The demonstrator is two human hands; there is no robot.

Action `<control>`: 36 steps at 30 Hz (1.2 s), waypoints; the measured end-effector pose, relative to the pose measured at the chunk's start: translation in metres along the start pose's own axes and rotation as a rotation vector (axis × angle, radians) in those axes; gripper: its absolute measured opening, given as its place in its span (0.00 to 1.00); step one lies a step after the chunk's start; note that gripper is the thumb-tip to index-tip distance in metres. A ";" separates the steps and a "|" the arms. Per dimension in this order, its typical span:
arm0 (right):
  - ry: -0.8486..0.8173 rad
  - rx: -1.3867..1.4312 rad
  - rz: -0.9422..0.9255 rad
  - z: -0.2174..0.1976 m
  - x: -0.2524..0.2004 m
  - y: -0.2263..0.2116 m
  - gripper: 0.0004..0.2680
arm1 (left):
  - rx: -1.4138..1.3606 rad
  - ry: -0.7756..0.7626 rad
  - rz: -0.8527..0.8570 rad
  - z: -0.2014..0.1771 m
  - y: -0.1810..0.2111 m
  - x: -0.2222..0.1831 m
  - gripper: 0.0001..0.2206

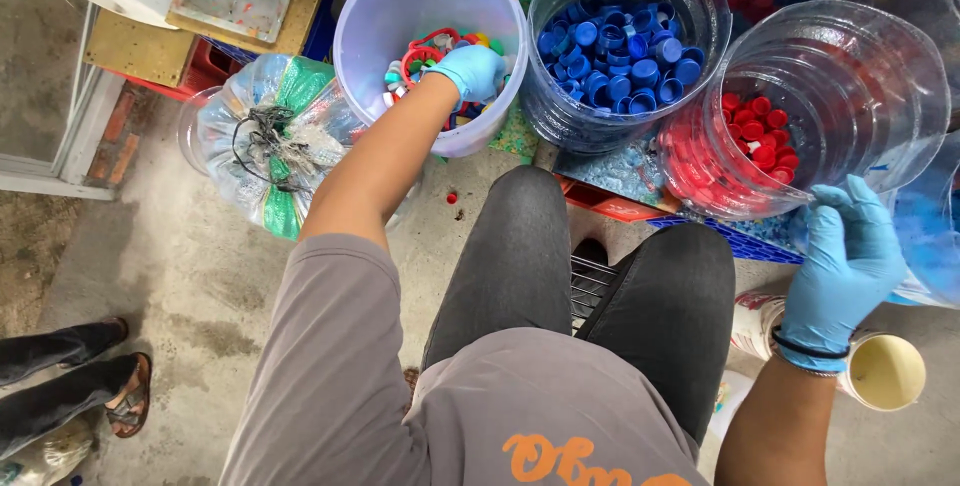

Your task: Sorting plastic bottle caps by color from a central bucket into separate containers

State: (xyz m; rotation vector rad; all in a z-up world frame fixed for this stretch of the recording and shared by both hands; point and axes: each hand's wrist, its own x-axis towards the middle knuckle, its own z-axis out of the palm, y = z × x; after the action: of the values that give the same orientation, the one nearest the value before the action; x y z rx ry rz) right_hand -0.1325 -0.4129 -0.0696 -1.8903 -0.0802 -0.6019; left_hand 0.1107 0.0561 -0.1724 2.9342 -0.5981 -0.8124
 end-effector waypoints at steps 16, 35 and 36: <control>-0.508 0.017 -0.200 0.181 0.007 -0.086 0.17 | -1.393 0.612 0.281 -0.065 0.091 -0.193 0.08; 0.038 -0.090 -0.255 0.030 0.066 -0.056 0.07 | -1.195 0.592 0.552 -0.092 0.226 -0.147 0.09; 0.052 -0.103 -0.249 0.003 0.071 -0.032 0.07 | -1.194 0.577 0.568 -0.093 0.221 -0.147 0.09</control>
State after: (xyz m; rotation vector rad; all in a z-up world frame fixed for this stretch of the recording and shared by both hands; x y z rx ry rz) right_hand -0.0800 -0.4129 -0.0117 -1.9784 -0.2585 -0.8378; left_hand -0.0362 -0.0993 0.0101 1.6317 -0.5501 -0.1067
